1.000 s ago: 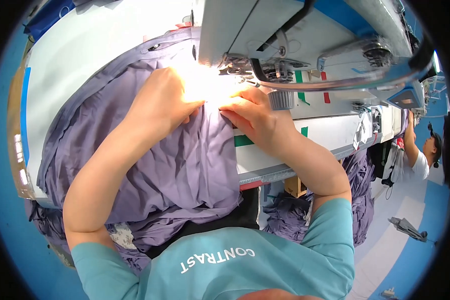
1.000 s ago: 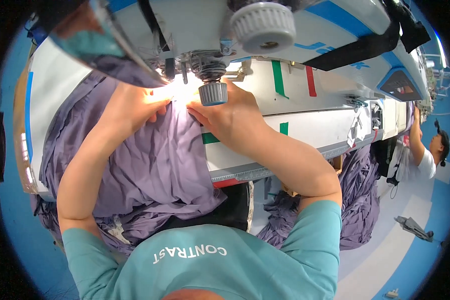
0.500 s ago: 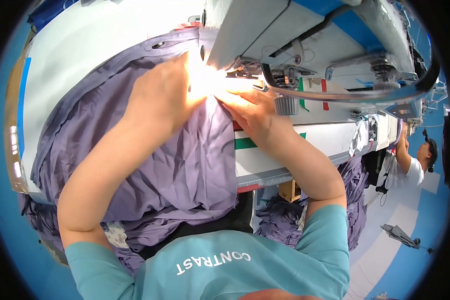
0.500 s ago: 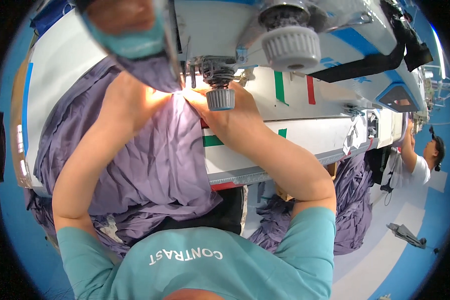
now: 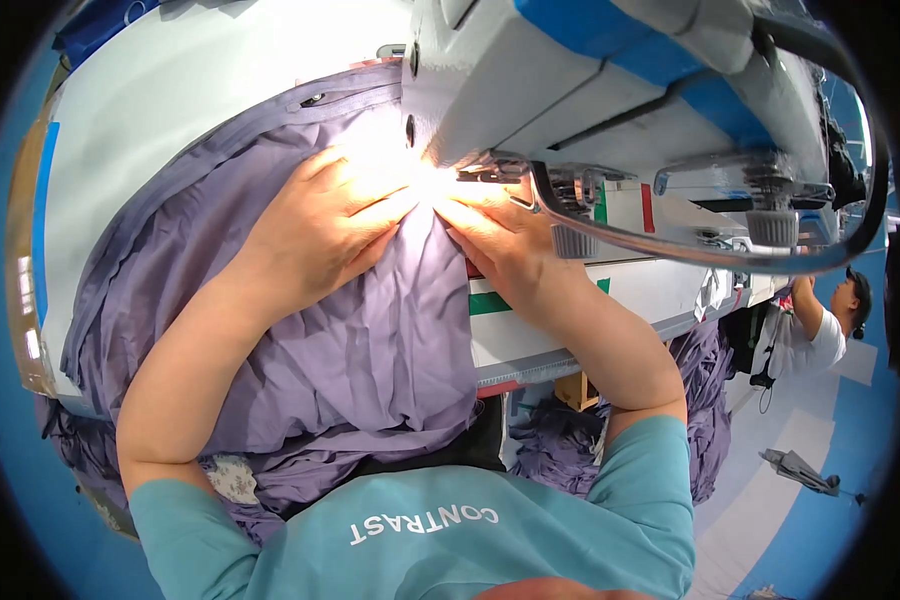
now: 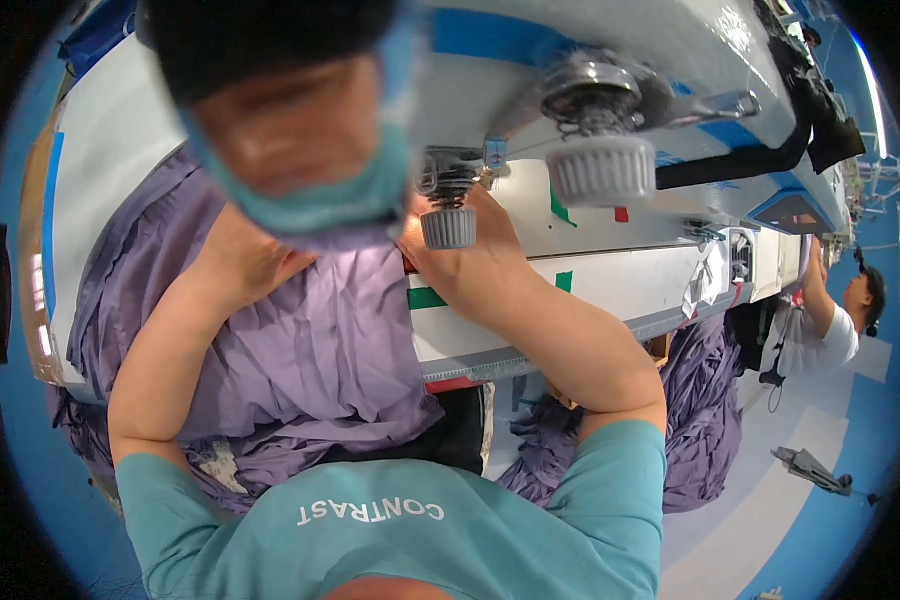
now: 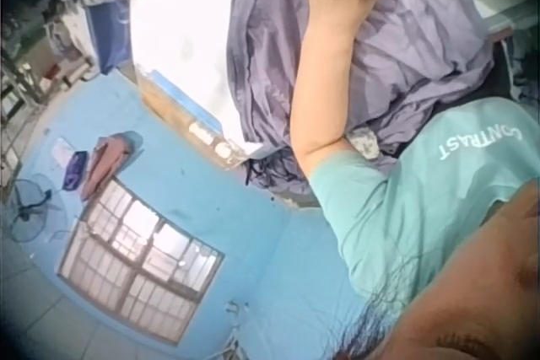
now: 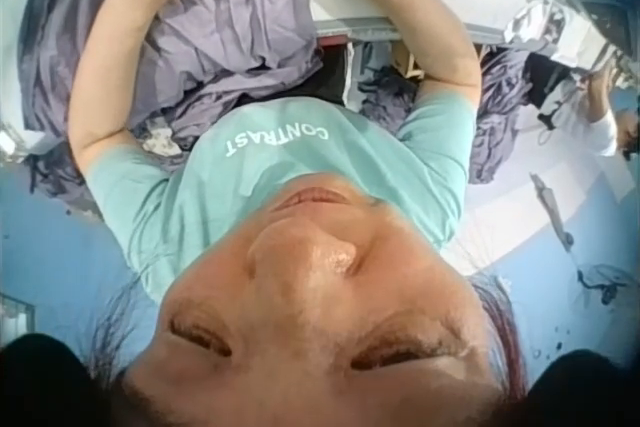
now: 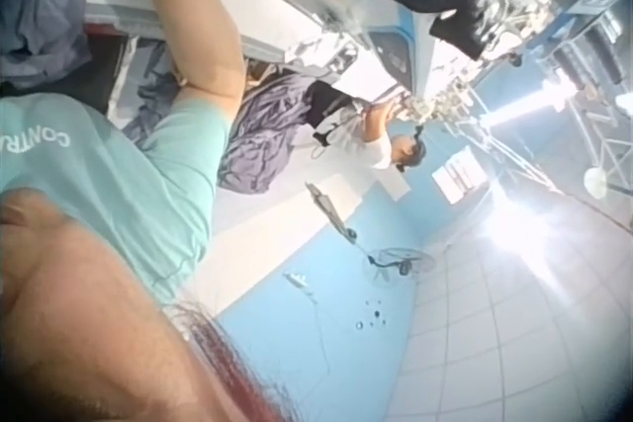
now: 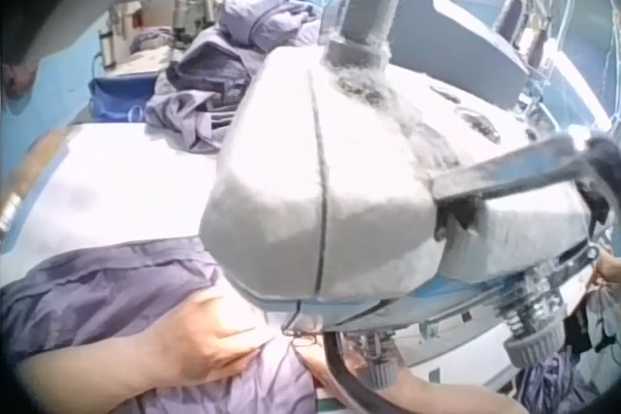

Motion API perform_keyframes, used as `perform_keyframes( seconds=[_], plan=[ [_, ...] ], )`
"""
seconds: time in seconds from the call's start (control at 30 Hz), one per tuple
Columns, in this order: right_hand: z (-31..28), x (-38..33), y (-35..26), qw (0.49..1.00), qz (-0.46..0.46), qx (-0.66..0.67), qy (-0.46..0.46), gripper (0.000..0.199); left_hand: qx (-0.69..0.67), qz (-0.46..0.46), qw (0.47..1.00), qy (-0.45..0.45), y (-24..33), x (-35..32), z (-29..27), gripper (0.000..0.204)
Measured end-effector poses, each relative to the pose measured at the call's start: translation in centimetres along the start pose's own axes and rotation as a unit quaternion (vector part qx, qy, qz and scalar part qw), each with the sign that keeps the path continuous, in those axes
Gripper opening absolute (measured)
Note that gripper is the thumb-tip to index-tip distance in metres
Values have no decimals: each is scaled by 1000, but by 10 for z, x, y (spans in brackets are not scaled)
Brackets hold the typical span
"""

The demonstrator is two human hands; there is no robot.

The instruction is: Sewing a zipper onto a purple garment using an industrial sewing machine.

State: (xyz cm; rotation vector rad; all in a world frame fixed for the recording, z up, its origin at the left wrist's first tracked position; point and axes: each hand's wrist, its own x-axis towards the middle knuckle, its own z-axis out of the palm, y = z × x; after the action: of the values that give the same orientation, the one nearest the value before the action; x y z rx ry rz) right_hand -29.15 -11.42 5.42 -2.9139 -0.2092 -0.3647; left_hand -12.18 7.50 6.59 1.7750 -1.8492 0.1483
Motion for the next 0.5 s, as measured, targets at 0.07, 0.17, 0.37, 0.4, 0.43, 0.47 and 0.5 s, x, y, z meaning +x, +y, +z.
perform_keyframes(
  seconds=[0.07,0.17,0.37,0.4,0.43,0.47,0.5],
  plan=[
    [3,1,0,999,3,-27,19,36,23,11,1000,0,-4,1,1,38],
    [9,-2,3,999,34,26,30,38,43,21,999,-12,-12,1,2,36],
    [15,-5,5,999,20,-4,45,38,42,17,998,-39,-26,8,0,30],
    [12,-1,5,999,37,-23,25,34,38,10,998,-49,-28,9,1,28],
    [9,7,7,998,35,31,40,32,43,19,998,-41,-29,9,2,24],
    [2,12,6,995,21,83,49,29,36,29,999,-6,-30,7,2,28],
    [-5,16,5,990,8,86,111,24,59,80,994,39,-27,1,2,34]
  ],
)
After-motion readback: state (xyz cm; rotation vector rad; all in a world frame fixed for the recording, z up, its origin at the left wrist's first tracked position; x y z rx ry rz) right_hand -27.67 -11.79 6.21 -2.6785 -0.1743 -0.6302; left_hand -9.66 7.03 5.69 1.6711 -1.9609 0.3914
